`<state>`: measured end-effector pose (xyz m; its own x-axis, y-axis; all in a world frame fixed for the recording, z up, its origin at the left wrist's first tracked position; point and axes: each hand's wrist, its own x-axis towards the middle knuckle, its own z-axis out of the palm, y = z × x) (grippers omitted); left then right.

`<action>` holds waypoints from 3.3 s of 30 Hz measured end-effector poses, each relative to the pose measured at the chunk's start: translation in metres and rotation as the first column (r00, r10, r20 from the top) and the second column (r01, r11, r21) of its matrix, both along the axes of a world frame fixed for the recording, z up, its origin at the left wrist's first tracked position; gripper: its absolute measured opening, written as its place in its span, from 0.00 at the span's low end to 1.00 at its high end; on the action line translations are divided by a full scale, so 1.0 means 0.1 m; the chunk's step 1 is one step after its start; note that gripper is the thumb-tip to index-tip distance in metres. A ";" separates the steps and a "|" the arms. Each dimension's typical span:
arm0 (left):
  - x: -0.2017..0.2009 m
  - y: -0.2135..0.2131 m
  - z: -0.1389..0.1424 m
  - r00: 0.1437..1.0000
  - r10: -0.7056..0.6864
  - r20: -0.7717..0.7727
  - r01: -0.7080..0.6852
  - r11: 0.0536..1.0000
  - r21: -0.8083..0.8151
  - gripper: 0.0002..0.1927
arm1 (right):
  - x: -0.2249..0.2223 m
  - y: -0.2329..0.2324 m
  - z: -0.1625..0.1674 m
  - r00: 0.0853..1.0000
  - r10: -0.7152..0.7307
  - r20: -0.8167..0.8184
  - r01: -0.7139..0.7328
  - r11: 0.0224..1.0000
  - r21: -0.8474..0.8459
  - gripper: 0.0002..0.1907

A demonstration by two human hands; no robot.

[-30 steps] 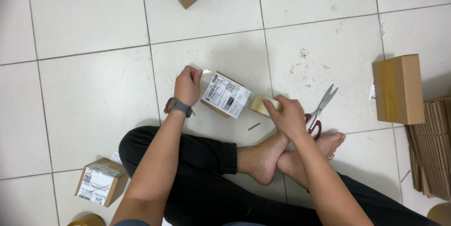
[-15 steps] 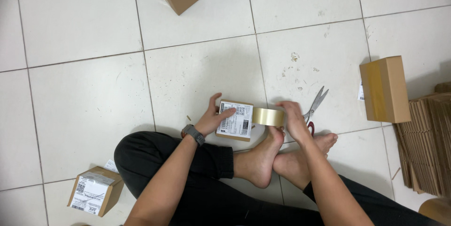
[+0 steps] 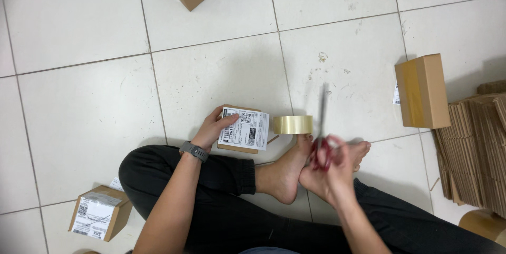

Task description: The person sits on the floor and tapes multiple small cardboard boxes using a roll of packing tape and scissors. They apply tape over shipping labels, cut the tape, and move the sealed boxes aside to a pile.

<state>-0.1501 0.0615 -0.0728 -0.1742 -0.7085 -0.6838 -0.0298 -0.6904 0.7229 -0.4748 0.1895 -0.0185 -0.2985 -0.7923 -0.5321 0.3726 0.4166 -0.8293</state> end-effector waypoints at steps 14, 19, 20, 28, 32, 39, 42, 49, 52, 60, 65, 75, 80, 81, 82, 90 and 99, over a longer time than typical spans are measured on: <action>-0.03 -0.01 0.04 0.998 -0.007 0.066 0.022 0.974 -0.226 0.41 | 0.22 0.09 -0.55 0.979 0.104 0.173 -0.112 0.993 0.037 0.19; -0.15 0.00 0.13 1.000 0.028 0.011 -0.023 0.948 -0.318 0.43 | -0.09 -0.39 -0.15 0.421 0.416 -0.806 -0.391 0.885 0.253 0.25; -0.19 0.02 0.13 1.000 0.028 0.012 -0.021 0.929 -0.368 0.44 | 0.02 -0.47 -0.09 0.151 0.392 -0.907 -0.428 0.853 0.298 0.26; -0.23 -0.13 0.05 0.995 -0.091 -0.045 0.059 0.879 -0.473 0.47 | 0.78 -1.15 0.06 0.756 0.617 -0.219 -0.639 0.768 -0.044 0.36; -0.15 -0.65 0.17 0.898 -0.204 0.391 0.341 0.883 -0.322 0.54 | 0.12 -1.30 -0.01 -0.014 0.621 -0.784 -0.852 0.402 0.334 0.33; -0.84 -0.08 0.38 0.848 0.138 0.512 0.394 0.482 -0.783 0.23 | 0.02 -1.11 0.18 0.443 0.693 -0.569 -0.731 0.647 0.219 0.20; -1.13 0.18 0.39 0.939 0.106 0.328 0.144 0.743 -0.653 0.14 | 0.24 -1.09 0.26 0.427 0.654 -0.625 -0.724 0.661 0.197 0.20; -0.50 -0.16 0.52 0.887 0.298 0.351 0.026 0.728 -0.685 0.10 | 0.24 -1.33 0.37 0.178 0.488 -0.855 -0.749 0.631 0.204 0.19; -0.12 -0.43 0.32 0.808 0.328 0.490 -0.026 0.850 -0.527 0.13 | 0.30 -1.55 0.28 0.086 0.603 -0.793 -0.686 0.613 0.392 0.20; -0.09 -0.52 -0.06 0.856 0.029 0.516 0.178 0.921 -0.346 0.18 | 0.44 -1.69 -0.33 0.152 0.630 -0.762 -0.697 0.615 0.369 0.30; -0.39 -0.19 -0.03 0.989 -0.081 0.123 0.093 0.991 -0.097 0.39 | 0.17 -1.37 -0.49 0.482 0.629 -0.609 -0.592 0.747 0.302 0.34; -0.31 0.14 -0.18 0.940 0.082 -0.331 -0.112 0.991 -0.071 0.41 | -0.26 -0.94 -0.68 0.413 0.302 -0.859 -0.540 0.841 0.036 0.11; -0.28 0.16 -0.26 0.905 0.140 -0.401 -0.156 0.988 -0.006 0.39 | -0.62 -0.71 -0.56 0.132 0.698 -0.704 -0.273 0.709 0.651 0.27; -0.29 0.17 -0.27 0.905 0.154 -0.396 -0.166 0.986 0.004 0.39 | -0.64 -0.67 -0.56 0.156 0.712 -0.685 -0.286 0.696 0.658 0.30; -0.30 0.17 -0.28 0.906 0.167 -0.389 -0.175 0.984 0.016 0.39 | -0.64 -0.63 -0.57 0.128 0.697 -0.706 -0.312 0.704 0.638 0.34; -0.28 0.16 -0.26 0.908 0.162 -0.387 -0.180 0.984 -0.012 0.38 | -0.54 -0.65 -0.54 0.659 0.506 -0.557 -0.363 0.862 0.354 0.40; -0.21 0.17 -0.28 0.878 0.171 -0.446 -0.192 0.981 -0.002 0.37 | 0.75 0.63 -0.13 0.884 0.459 0.088 -0.467 0.856 0.220 0.22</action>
<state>-0.1714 0.0781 -0.1008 -0.3162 -0.7850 -0.5328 0.4229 -0.6193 0.6615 -0.3994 0.2528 -0.0314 0.0927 -0.6902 -0.7177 0.1137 0.7234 -0.6810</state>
